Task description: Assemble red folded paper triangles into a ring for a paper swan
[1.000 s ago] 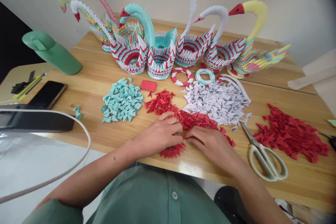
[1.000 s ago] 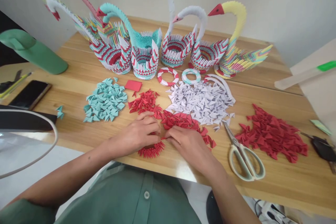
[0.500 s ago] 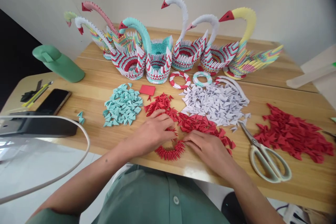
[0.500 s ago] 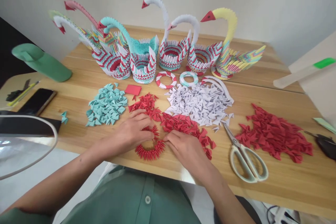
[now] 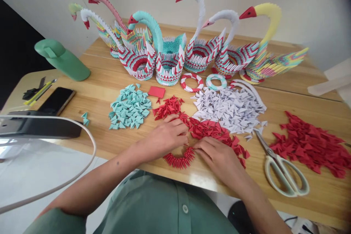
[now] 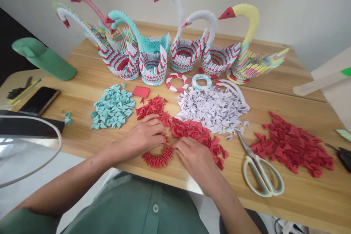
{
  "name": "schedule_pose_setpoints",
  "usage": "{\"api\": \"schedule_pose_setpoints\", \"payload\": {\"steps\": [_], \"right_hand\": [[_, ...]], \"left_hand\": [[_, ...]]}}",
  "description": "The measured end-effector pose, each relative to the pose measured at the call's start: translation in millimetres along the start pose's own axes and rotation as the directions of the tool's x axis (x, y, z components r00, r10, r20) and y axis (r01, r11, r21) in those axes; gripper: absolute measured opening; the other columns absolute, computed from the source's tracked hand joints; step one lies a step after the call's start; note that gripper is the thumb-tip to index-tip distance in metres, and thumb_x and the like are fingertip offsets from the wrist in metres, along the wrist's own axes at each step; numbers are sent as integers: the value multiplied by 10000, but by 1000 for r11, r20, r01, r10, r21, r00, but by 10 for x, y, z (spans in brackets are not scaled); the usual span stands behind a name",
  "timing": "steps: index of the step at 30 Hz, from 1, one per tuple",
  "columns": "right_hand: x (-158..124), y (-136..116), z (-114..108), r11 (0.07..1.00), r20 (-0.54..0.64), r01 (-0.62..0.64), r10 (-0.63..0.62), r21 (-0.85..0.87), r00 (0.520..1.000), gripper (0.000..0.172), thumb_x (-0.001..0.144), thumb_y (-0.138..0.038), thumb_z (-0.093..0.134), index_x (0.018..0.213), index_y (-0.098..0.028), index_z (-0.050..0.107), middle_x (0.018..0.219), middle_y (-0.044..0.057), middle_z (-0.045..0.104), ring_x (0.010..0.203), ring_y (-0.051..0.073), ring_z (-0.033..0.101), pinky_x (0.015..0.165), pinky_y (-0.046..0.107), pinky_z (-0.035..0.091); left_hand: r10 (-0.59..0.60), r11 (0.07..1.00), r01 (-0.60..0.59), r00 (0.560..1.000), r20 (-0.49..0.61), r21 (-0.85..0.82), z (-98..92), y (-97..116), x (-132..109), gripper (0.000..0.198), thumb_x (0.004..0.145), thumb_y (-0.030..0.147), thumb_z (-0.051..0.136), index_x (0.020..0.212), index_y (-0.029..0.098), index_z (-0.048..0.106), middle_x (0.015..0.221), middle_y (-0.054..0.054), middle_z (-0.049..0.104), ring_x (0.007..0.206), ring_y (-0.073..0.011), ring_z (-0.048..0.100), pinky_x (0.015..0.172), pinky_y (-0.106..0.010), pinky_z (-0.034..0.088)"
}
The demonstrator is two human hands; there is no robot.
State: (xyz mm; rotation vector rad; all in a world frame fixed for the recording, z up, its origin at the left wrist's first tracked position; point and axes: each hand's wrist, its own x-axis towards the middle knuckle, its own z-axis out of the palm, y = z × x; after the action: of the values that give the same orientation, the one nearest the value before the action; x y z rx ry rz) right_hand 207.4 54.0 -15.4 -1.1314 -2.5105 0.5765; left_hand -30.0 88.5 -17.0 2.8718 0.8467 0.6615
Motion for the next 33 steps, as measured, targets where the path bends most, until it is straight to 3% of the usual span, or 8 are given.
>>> {"api": "schedule_pose_setpoints", "payload": {"steps": [7, 16, 33], "right_hand": [[2, -17, 34, 998, 11, -11, 11, -56, 1000, 197, 1027, -205, 439, 943, -202, 617, 896, 46, 661, 823, 174, 633, 702, 297, 499], [-13, -109, 122, 984, -147, -9, -17, -176, 989, 186, 1011, -158, 466, 931, -210, 625, 851, 46, 671, 796, 169, 641, 709, 274, 502], [39, -150, 115, 988, -170, -36, 10, -152, 985, 191, 1003, -168, 479, 912, -222, 638, 824, 35, 687, 745, 155, 657, 686, 261, 516]], "left_hand": [[-1, 999, 2, 1000, 25, -37, -12, -17, -22, 202, 968, 166, 550, 812, 212, 670, 878, 7, 626, 902, -169, 524, 1120, -422, 335], [-45, 995, 46, 999, 12, -83, -6, -14, -20, 252, 1010, 155, 472, 825, 164, 644, 885, -18, 645, 882, -177, 529, 1081, -397, 377], [-58, 992, 62, 997, 41, -107, 33, -18, -5, 181, 978, 151, 542, 820, 170, 629, 912, -14, 638, 920, -178, 533, 1131, -405, 345]]}}
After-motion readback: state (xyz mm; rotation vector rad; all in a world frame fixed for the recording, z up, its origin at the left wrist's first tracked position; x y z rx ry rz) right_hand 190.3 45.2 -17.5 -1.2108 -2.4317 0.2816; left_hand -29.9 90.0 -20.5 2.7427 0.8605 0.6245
